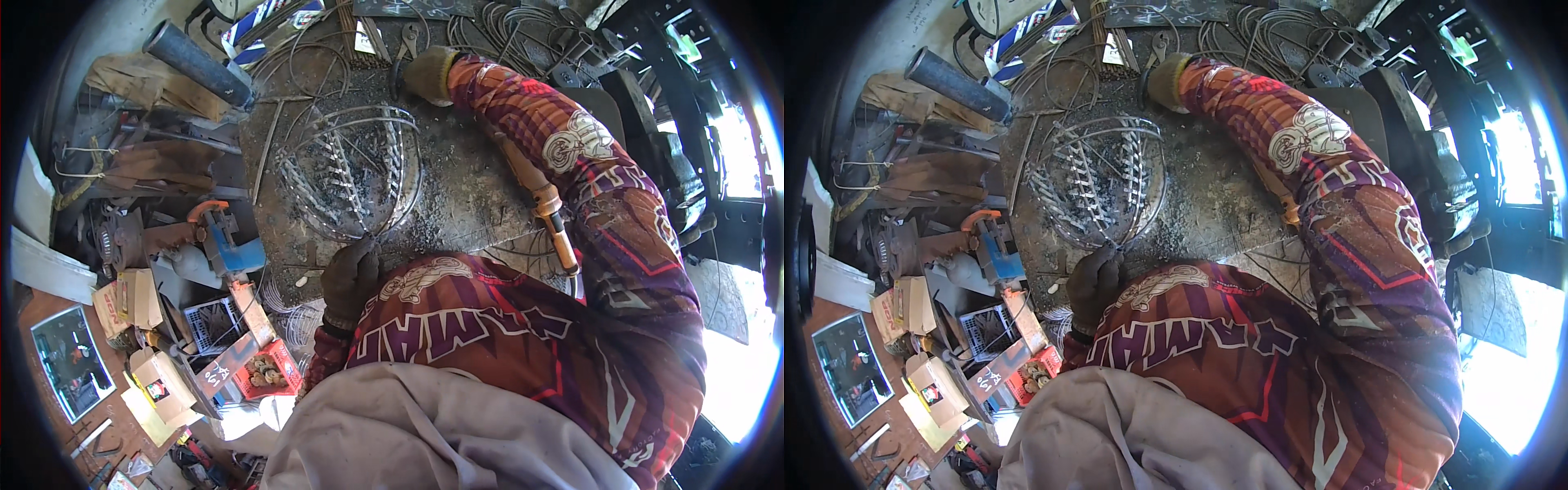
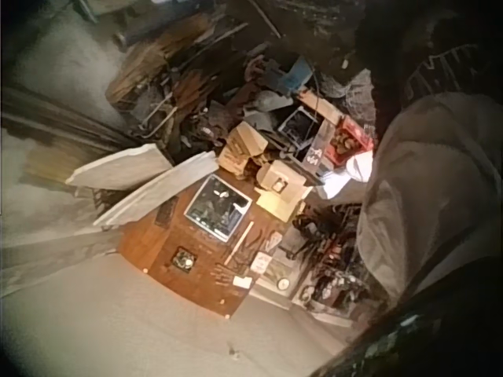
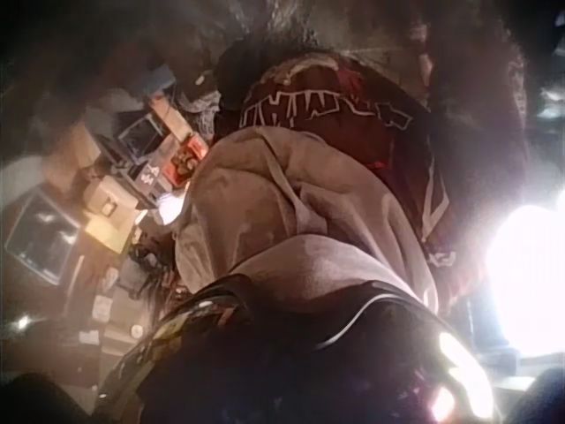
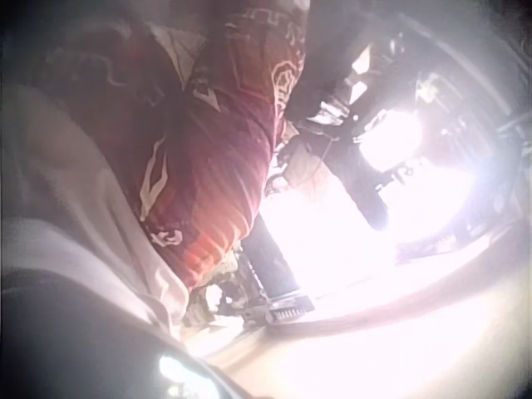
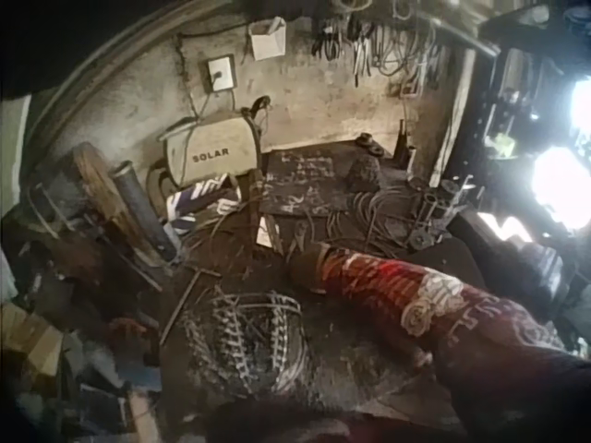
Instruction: The person uses an angle grinder to smooth a metal rod and then uses a welding torch to join the rod to a circular metal cage structure on a workbench.
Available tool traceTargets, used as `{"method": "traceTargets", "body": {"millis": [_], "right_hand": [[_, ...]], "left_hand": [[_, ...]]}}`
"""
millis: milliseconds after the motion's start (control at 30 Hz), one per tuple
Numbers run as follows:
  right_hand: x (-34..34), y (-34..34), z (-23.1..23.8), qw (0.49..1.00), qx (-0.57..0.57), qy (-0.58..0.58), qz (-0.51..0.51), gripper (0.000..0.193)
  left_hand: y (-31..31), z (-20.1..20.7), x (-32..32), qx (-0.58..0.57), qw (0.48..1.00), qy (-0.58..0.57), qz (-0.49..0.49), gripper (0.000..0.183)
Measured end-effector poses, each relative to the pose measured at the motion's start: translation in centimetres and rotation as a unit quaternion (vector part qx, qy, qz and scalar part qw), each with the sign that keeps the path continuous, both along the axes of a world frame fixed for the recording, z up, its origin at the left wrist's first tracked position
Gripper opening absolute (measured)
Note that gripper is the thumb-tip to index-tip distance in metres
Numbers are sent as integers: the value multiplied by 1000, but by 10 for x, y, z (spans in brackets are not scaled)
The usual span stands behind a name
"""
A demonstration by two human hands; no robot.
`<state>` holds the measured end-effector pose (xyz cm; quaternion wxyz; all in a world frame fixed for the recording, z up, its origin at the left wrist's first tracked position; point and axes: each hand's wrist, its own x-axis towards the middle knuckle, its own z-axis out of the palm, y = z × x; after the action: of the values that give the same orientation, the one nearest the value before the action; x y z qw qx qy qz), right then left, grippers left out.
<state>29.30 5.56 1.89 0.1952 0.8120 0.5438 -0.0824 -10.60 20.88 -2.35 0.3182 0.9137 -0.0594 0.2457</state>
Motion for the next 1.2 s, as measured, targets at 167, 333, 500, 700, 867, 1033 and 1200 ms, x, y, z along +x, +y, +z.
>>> {"method": "traceTargets", "body": {"millis": [167, 333, 500, 700, 867, 1033, 1200], "right_hand": [[16, -11, -5, 999, 33, -34, -3, 22], [-10, -7, 28, 992, 123, -20, -29, 18], [11, -17, 56, 991, 101, -81, 19, 19], [-9, -17, 90, 985, 150, -26, -85, 22], [0, 1, 70, 996, 16, -1, -91, 26], [32, -12, -12, 985, 40, -51, -163, 23], [9, 4, 39, 995, -4, -59, -78, 19]], "left_hand": [[-5, 10, 2, -116, 992, 55, 2, 27], [1, 3, 0, 6, 1000, -21, -19, 29], [-2, 11, 2, -70, 997, 12, -13, 25], [-5, 16, 4, -93, 996, 4, -4, 22], [-3, 11, 2, -61, 998, -16, -13, 23], [-6, 21, 12, -123, 992, 22, -27, 23], [0, 15, -1, -154, 987, 48, -3, 25]]}}
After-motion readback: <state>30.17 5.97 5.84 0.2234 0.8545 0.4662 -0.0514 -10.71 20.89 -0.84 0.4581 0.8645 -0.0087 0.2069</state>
